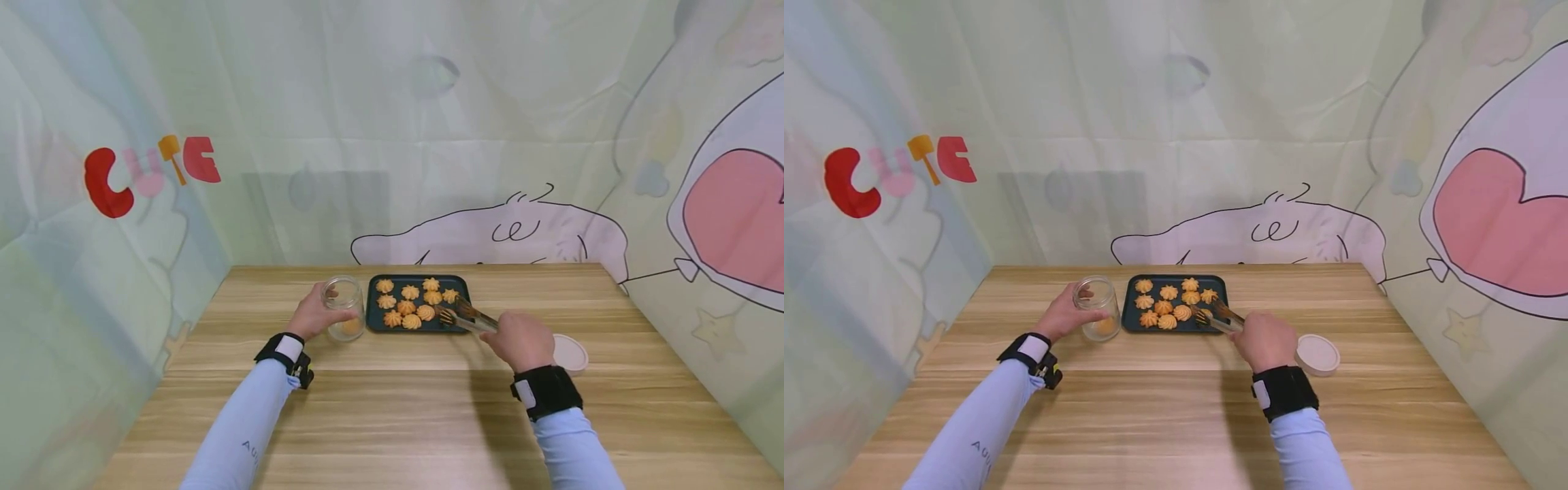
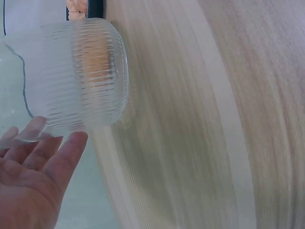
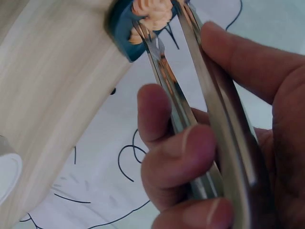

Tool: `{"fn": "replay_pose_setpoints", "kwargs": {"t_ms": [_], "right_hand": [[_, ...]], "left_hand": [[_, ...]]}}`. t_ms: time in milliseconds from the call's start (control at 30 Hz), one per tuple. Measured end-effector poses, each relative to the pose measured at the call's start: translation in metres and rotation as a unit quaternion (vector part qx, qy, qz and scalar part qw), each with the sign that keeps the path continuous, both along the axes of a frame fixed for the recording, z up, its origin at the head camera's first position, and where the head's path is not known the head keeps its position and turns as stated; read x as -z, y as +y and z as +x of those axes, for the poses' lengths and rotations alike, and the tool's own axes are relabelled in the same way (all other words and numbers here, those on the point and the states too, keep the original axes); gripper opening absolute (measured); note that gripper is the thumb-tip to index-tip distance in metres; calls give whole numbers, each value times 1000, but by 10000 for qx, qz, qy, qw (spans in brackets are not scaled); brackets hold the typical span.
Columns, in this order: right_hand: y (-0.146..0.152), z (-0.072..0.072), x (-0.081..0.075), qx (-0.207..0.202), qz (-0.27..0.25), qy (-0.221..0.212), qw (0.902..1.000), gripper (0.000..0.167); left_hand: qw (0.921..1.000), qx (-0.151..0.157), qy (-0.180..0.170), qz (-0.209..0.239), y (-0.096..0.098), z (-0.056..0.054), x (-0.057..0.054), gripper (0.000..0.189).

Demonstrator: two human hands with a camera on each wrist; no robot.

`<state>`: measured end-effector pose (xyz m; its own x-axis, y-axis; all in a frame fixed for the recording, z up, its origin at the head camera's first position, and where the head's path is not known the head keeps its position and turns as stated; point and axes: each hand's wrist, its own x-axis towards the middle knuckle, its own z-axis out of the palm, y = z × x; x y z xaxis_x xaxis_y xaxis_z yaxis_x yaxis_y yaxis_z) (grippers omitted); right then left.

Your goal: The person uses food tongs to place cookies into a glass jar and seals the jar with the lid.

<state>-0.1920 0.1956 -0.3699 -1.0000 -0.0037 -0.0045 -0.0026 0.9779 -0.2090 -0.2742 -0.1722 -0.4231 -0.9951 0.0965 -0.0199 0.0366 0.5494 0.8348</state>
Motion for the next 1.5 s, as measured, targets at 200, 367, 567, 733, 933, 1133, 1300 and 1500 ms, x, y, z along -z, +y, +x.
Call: {"fn": "replay_pose_setpoints", "kwargs": {"t_ms": [200, 367, 567, 733, 933, 1133, 1300, 1500], "right_hand": [[1, 0, 5, 29, 48, 237, 9997, 46], [0, -2, 10, -30, 91, 293, 9995, 45], [0, -2, 14, -57, 172, 280, 9994, 43], [0, -2, 16, -26, 231, 379, 9990, 45], [2, -5, 20, -39, 160, 498, 9986, 46], [4, -8, 21, 25, -3, 400, 9992, 42], [3, -9, 17, 1, -209, 540, 9983, 39], [-4, -9, 6, -63, -368, 770, 9963, 37]], "left_hand": [[10000, -9, -15, 4, 0, -1, 1, 90], [10000, -28, -22, 10, 0, -3, 1, 90], [9999, -52, -59, -70, 1, -2, 0, 90], [9999, -47, -44, -81, 1, -1, -2, 90], [9999, -64, -60, -79, 1, 0, -2, 91], [10000, -48, -37, -50, 1, -1, 0, 89], [10000, -61, -32, -67, 1, -1, -1, 88], [10000, -49, -32, -39, 1, 0, -1, 87]]}}
